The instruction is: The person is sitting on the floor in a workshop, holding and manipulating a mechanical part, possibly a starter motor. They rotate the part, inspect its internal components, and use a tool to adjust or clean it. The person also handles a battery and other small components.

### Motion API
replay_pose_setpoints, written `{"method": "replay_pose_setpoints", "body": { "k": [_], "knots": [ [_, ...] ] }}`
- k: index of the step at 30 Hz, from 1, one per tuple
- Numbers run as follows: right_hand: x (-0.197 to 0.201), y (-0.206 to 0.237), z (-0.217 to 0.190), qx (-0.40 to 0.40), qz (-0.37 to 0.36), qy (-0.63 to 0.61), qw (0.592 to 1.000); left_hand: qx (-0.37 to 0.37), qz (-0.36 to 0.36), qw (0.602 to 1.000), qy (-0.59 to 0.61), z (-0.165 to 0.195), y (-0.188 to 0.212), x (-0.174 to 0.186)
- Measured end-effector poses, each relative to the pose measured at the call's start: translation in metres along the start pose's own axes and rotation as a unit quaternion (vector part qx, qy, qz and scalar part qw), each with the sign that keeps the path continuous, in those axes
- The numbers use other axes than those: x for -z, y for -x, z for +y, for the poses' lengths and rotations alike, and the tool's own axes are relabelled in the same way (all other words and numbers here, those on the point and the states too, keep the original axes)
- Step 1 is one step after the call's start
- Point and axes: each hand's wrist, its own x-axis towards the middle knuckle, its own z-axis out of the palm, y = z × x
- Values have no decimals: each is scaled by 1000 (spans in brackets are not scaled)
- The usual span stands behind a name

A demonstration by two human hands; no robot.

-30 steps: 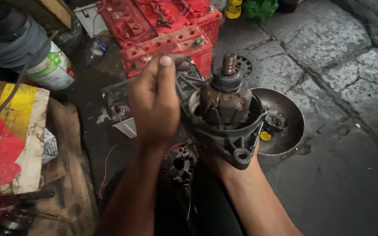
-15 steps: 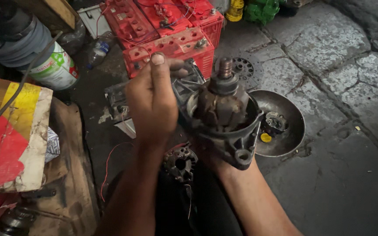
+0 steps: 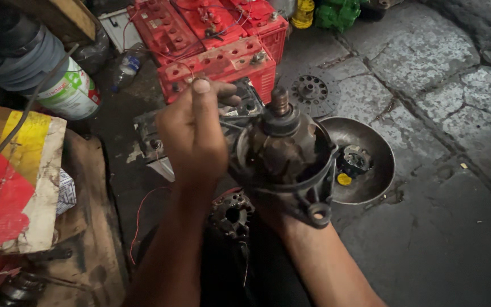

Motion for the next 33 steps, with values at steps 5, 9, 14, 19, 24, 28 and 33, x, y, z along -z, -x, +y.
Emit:
{"method": "replay_pose_setpoints", "body": {
  "k": [5, 9, 14, 19, 24, 28, 33],
  "knots": [
    [4, -12, 4, -34, 7, -119, 992, -31, -22, 998, -59, 9, 0, 1],
    [9, -6, 3, -82, -2, -236, 968, 27, -11, 994, -103, 17, 2, 0],
    [20, 16, -8, -177, -9, -505, 845, -33, -21, 998, -48, 25, 6, 0],
    [30, 22, -15, -268, 86, -638, 717, -70, -41, 995, -66, 39, 10, 6],
    [39, 24, -9, -212, 54, -662, 716, -125, -75, 987, -73, 56, 20, 9],
    [49, 27, -1, -213, 52, -668, 711, -150, -98, 979, -99, 71, 28, 7],
    [59, 25, 3, -243, 127, -571, 774, -169, -139, 966, -136, 92, 42, 3]
  ]
}}
